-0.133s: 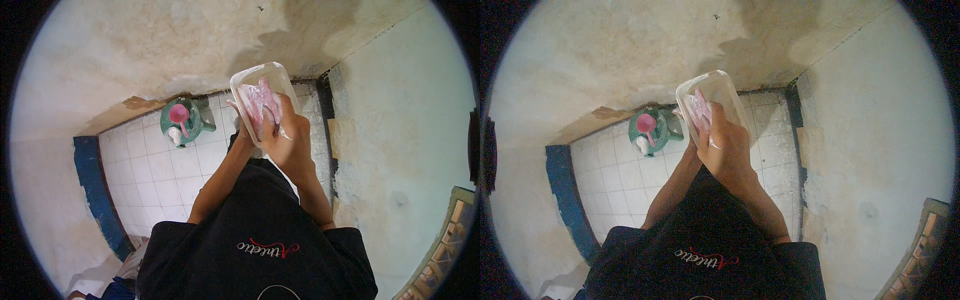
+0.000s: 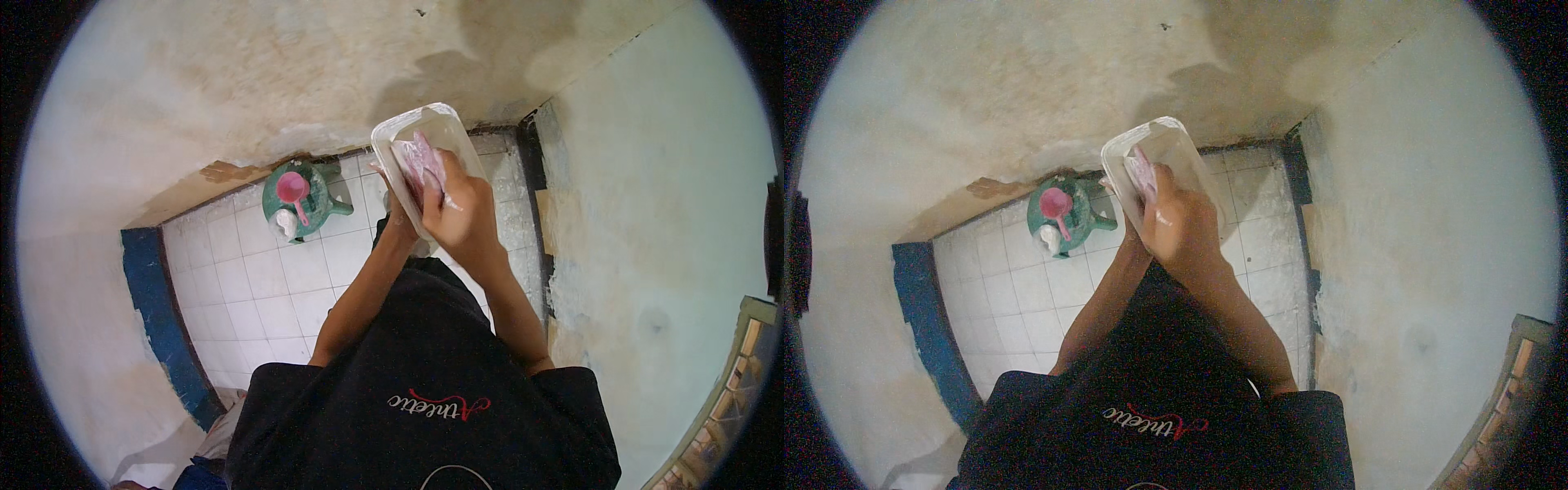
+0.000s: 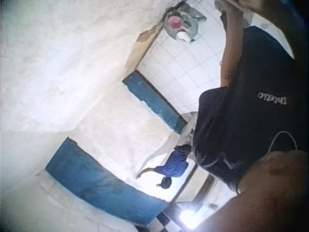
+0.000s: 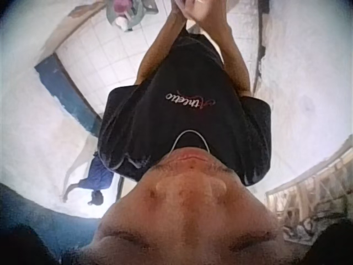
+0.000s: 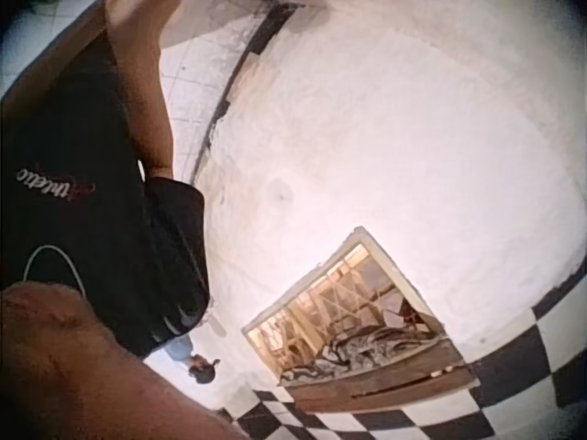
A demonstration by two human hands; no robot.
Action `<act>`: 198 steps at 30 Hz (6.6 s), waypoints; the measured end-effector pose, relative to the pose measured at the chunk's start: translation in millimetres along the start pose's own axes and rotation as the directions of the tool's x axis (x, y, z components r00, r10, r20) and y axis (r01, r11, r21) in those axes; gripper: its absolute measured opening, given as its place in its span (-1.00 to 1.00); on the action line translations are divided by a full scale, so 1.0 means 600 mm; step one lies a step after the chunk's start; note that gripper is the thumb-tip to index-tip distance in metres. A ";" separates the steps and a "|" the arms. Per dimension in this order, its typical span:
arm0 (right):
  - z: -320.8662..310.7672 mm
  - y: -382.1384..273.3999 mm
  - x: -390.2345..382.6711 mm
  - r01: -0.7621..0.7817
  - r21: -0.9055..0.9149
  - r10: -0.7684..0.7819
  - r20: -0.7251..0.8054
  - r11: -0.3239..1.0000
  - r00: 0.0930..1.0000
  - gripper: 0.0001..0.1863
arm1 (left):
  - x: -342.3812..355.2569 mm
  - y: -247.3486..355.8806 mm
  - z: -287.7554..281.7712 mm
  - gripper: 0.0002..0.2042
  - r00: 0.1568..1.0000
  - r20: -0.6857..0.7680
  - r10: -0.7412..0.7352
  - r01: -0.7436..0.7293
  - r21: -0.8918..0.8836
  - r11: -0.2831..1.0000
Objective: The person applies white plaster to a wall using a spatula and a plastic container.
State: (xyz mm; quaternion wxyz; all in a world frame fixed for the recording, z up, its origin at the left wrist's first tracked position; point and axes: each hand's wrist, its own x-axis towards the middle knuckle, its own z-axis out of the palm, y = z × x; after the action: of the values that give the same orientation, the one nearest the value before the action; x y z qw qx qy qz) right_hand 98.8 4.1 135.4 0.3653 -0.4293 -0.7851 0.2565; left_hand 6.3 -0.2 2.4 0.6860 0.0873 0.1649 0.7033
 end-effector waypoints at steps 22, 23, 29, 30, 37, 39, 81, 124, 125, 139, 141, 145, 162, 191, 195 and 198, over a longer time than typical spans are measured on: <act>0.029 -0.017 0.005 -0.027 0.010 0.027 -0.010 1.000 1.000 -0.66 | -0.011 0.027 -0.019 -0.48 0.984 0.147 0.101 -0.109 0.047 0.993; 0.035 -0.011 0.011 -0.019 -0.041 0.019 0.014 0.999 1.000 -0.66 | -0.009 0.026 -0.028 -0.48 0.987 0.128 0.102 -0.108 0.039 0.993; -0.050 -0.022 0.019 -0.161 -0.074 0.156 -0.075 0.984 0.985 -0.77 | -0.007 0.005 -0.058 -0.45 0.985 0.169 -0.023 0.096 -0.439 0.893; -0.055 -0.027 0.018 -0.238 -0.113 0.232 -0.063 0.965 0.971 -0.79 | -0.005 0.002 -0.068 -0.44 0.984 0.175 -0.018 0.097 -0.454 0.886; -0.003 -0.029 0.009 0.190 -0.220 -0.219 -0.115 0.957 0.969 -0.67 | 0.007 -0.014 -0.022 -0.27 0.965 0.216 0.152 -0.038 -0.457 0.889; 0.035 -0.014 -0.006 0.160 -0.275 -0.187 -0.078 0.948 0.979 -0.63 | -0.001 -0.012 -0.006 -0.20 0.976 0.150 0.161 -0.160 -0.016 0.987; 0.069 0.001 -0.020 0.265 -0.127 -0.278 -0.102 0.956 0.955 -0.58 | 0.003 -0.005 -0.057 -0.32 0.954 -0.171 0.244 -0.249 -0.006 0.968; -0.013 0.019 -0.024 0.016 -0.074 -0.032 -0.217 0.997 0.976 -0.75 | 0.030 -0.025 -0.026 -0.26 0.971 -0.097 0.220 -0.225 -0.042 0.973; -0.006 0.012 -0.032 0.021 -0.075 -0.036 -0.206 0.997 0.978 -0.75 | 0.034 -0.032 -0.034 -0.28 0.957 -0.149 0.250 -0.256 -0.023 0.966; 0.029 0.003 -0.019 0.118 -0.125 -0.133 -0.126 0.985 0.983 -0.76 | 0.029 -0.037 -0.048 -0.28 0.993 -0.118 0.004 -0.044 -0.335 0.941; 0.018 -0.008 -0.013 -0.062 -0.082 0.055 -0.085 0.995 0.995 -0.78 | 0.026 -0.046 -0.047 -0.24 0.998 -0.056 -0.017 -0.011 -0.457 0.889; -0.013 -0.015 0.017 -0.139 -0.227 0.131 -0.048 0.964 0.990 -0.87 | 0.040 -0.047 -0.072 -0.19 0.995 -0.059 -0.078 0.052 -0.364 0.930; -0.003 0.016 -0.010 -0.051 -0.174 0.058 0.038 0.983 0.998 -0.88 | 0.013 -0.072 -0.041 -0.43 0.983 0.059 -0.176 0.186 -0.342 0.921; -0.029 -0.022 -0.011 -0.101 -0.166 0.093 -0.055 0.981 0.994 -0.82 | -0.002 -0.079 -0.085 -0.29 0.953 0.084 -0.291 0.302 -0.334 0.893; -0.005 -0.019 -0.027 -0.068 -0.076 0.067 -0.011 0.995 0.998 -0.82 | 0.001 -0.084 -0.098 -0.31 0.926 0.301 -0.226 0.321 -0.316 0.893; -0.029 -0.029 -0.019 -0.131 -0.117 0.129 -0.025 0.984 0.991 -0.82 | -0.004 -0.075 -0.079 -0.33 0.949 0.128 -0.288 0.315 -0.320 0.894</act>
State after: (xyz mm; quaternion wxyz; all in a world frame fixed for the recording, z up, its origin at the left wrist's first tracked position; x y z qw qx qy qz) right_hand 108.0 -12.9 154.4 0.3285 -0.5028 -0.7660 0.2291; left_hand 31.8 -7.9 -57.4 0.7973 -0.0305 0.0271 0.6022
